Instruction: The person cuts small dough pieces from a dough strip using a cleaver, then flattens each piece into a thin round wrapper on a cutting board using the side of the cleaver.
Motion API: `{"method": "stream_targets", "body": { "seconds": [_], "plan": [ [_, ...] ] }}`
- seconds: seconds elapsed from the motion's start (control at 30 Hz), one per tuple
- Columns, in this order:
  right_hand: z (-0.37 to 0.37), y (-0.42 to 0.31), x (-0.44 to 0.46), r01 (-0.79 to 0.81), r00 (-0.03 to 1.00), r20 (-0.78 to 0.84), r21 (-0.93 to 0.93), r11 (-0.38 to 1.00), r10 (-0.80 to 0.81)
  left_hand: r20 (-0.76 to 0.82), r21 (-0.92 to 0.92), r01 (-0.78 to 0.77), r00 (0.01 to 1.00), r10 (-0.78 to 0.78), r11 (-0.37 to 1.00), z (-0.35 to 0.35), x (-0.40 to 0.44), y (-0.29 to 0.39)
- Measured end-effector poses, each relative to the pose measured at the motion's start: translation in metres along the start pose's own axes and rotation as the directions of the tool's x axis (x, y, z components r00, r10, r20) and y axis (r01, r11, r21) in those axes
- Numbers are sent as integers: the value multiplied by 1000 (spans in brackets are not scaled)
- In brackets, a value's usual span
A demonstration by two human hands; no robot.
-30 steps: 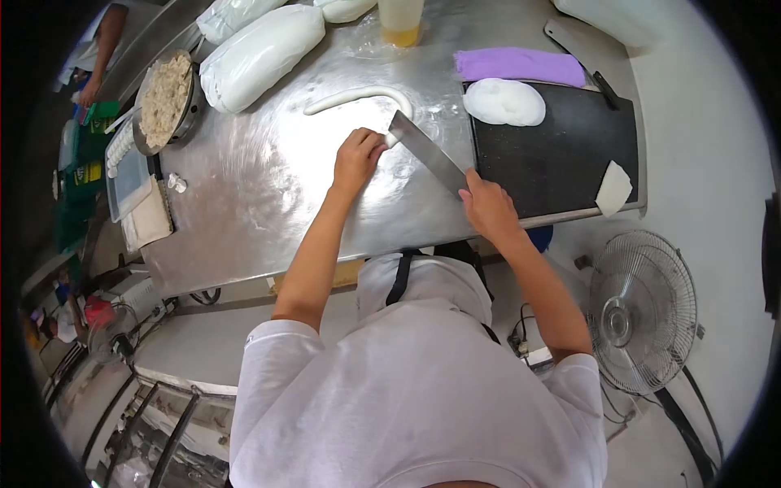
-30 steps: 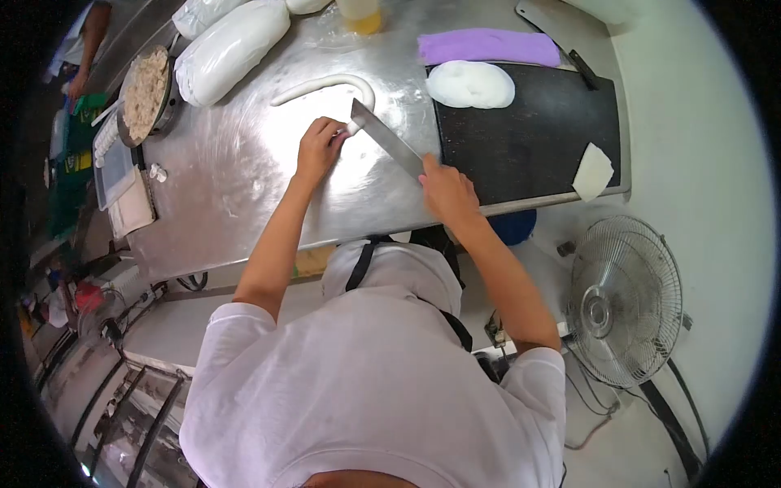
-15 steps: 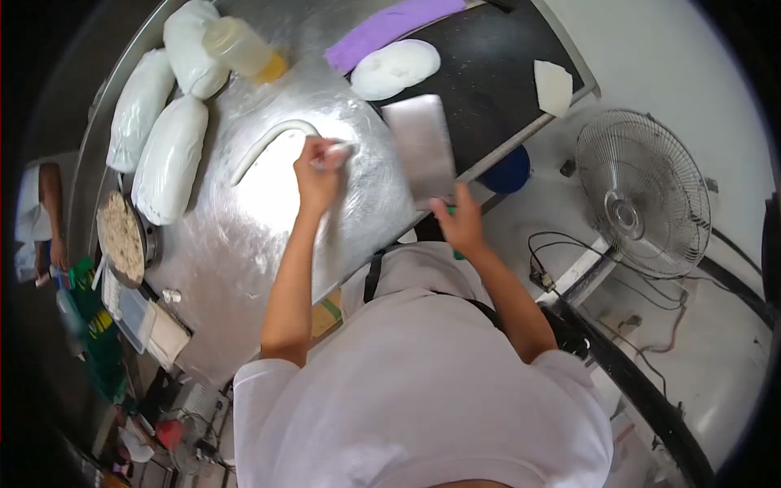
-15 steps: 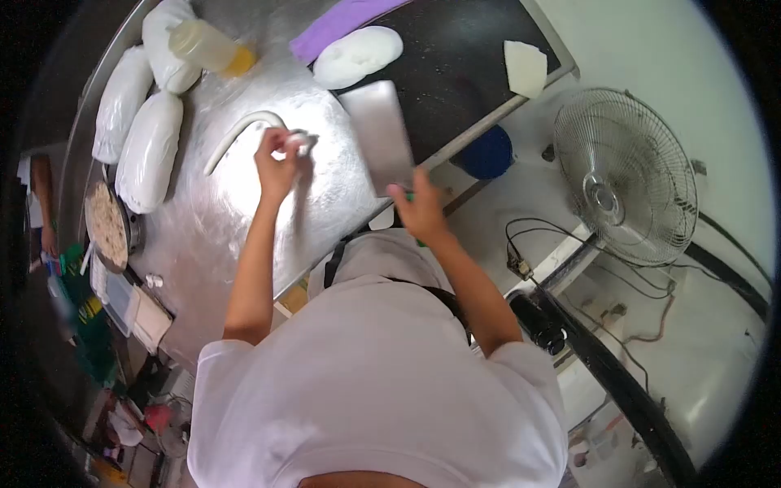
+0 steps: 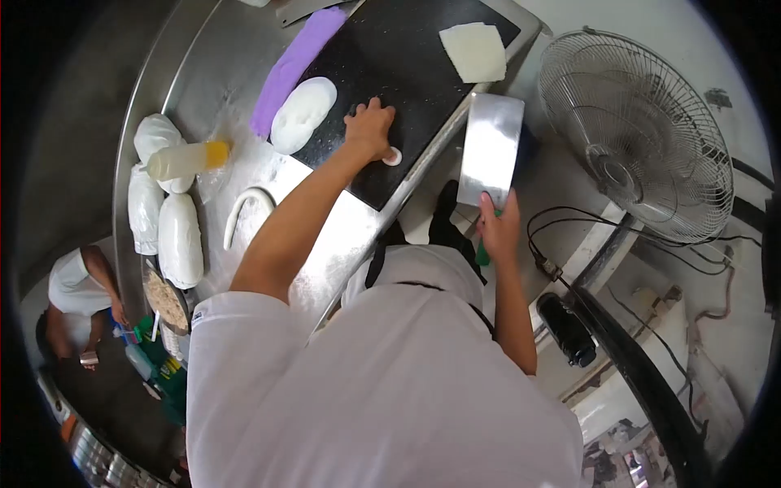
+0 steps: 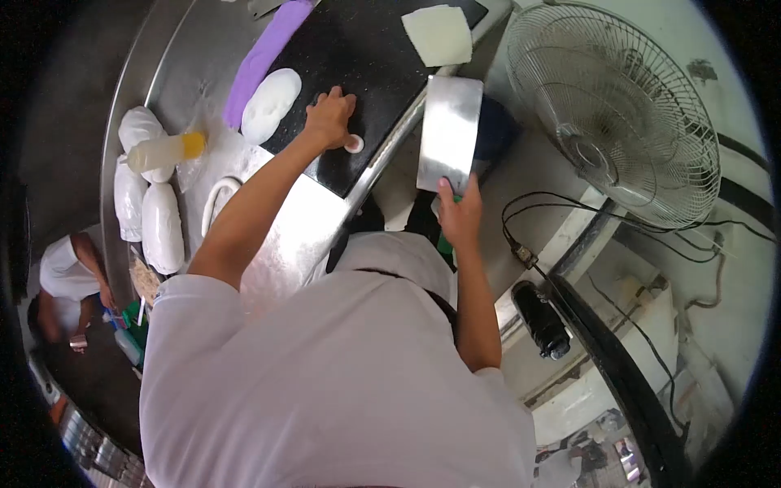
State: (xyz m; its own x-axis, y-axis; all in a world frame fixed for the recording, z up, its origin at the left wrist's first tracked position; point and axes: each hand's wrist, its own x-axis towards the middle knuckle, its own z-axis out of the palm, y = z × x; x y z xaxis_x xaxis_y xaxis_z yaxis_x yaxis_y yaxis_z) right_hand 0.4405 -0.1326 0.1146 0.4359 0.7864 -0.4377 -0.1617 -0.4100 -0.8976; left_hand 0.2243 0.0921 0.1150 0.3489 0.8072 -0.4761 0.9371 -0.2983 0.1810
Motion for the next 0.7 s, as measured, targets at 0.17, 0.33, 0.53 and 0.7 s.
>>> {"method": "stream_targets", "body": {
  "seconds": [0.17, 0.33, 0.53, 0.7],
  "plan": [
    [-8, -52, 78, 226, 973, 101, -234, 946, -208, 22, -333, -8, 1000, 17, 943, 10, 33, 32],
    [11, -91, 166, 226, 959, 181, -29, 974, -217, -495, -112, -356, 829, 259, 928, 52, 27, 37],
    [27, -32, 267, 324, 935, 160, -747, 581, -316, -474, -261, -414, 842, 258, 872, 59, 13, 20],
    [44, -83, 264, 88, 995, 86, -511, 855, -50, -540, -290, -410, 816, 206, 864, 57, 15, 17]
  ]
}}
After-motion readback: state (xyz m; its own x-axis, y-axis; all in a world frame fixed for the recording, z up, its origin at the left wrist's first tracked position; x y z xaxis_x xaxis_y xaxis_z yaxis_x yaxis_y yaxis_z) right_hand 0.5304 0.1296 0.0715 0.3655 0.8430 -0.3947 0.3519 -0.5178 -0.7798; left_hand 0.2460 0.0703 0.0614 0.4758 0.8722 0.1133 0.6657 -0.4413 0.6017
